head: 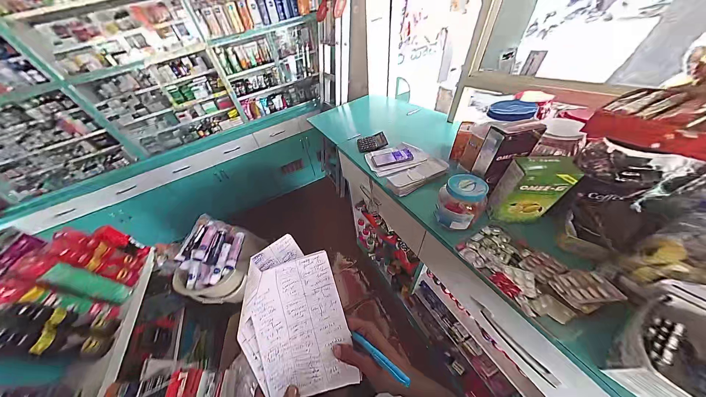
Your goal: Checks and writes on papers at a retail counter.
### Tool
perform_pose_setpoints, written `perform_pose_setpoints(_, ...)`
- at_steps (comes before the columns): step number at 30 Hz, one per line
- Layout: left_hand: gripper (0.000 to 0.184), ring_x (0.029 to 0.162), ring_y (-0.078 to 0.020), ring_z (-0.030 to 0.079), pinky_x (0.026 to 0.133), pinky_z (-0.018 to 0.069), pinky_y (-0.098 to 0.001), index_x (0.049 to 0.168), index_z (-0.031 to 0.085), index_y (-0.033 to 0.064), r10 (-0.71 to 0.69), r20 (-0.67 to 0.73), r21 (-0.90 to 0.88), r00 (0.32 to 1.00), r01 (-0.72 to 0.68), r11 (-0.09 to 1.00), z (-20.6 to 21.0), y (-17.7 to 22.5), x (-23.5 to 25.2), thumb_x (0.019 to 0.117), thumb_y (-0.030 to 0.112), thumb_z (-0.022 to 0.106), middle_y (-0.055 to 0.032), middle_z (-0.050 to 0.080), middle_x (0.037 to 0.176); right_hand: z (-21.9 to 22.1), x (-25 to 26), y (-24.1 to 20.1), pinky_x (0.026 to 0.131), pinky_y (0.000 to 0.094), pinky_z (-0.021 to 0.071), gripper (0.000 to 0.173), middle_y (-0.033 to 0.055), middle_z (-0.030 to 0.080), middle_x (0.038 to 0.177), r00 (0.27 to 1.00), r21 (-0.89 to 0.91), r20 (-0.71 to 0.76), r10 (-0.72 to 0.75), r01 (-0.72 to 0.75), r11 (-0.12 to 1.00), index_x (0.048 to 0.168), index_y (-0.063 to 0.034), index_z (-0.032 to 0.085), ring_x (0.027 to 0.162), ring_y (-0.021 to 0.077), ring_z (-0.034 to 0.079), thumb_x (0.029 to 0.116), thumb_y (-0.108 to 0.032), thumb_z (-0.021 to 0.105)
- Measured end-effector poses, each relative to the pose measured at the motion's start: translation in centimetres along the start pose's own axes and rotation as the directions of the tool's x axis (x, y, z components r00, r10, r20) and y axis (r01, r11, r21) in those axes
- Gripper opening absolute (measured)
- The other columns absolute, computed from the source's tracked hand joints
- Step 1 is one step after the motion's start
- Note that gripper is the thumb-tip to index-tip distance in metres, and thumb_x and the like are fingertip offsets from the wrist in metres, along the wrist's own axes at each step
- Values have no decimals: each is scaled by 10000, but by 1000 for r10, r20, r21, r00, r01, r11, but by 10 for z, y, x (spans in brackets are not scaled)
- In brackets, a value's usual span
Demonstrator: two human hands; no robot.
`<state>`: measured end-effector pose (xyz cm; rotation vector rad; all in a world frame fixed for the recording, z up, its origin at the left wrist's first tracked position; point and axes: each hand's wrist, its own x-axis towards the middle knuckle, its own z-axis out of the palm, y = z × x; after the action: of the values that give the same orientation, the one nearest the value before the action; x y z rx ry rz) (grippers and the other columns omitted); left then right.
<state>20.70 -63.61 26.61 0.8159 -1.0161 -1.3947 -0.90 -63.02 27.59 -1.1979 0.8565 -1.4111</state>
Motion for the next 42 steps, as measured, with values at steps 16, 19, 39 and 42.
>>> perform_pose_setpoints(16, 473, 1082, -65, 689, 988, 568, -320, 1351, 465, 81, -134, 580, 137, 803, 67, 988, 165, -76, 411, 927, -124, 517, 72, 720, 1168, -207, 239, -2, 885, 312, 602, 266, 24, 742, 1095, 823, -252, -517, -236, 117, 961, 1234, -38, 659, 976, 98, 712, 968, -38, 650)
perform_pose_setpoints(19, 475, 1068, -82, 699, 975, 578, -335, 1342, 454, 67, -162, 614, 123, 773, 108, 986, 203, -96, 466, 917, -138, 504, 55, 723, 1159, -243, 280, -8, 928, 299, 590, 276, 5, 738, 1112, 774, -272, -578, -258, 115, 955, 1239, -46, 659, 1009, 75, 703, 965, -19, 636)
perform_pose_setpoints(39, 448, 898, -226, 747, 756, 643, -395, 1368, 439, -35, -482, 862, 391, 157, 400, 829, 517, -215, 715, 935, -142, 477, -153, 716, 1098, -339, 368, -53, 746, 369, 638, 342, 106, 770, 1107, -219, -426, -880, -421, -24, 904, 1326, 31, 591, 944, 237, 757, 995, -18, 519)
perform_pose_setpoints(42, 394, 917, -266, 736, 780, 635, -422, 1339, 474, -53, -537, 843, 475, 35, 422, 772, 568, -239, 714, 954, -133, 497, -198, 692, 1121, -326, 389, -52, 745, 356, 638, 323, 104, 774, 1089, -360, -444, -825, -435, -63, 894, 1302, 31, 604, 929, 230, 760, 991, -1, 524)
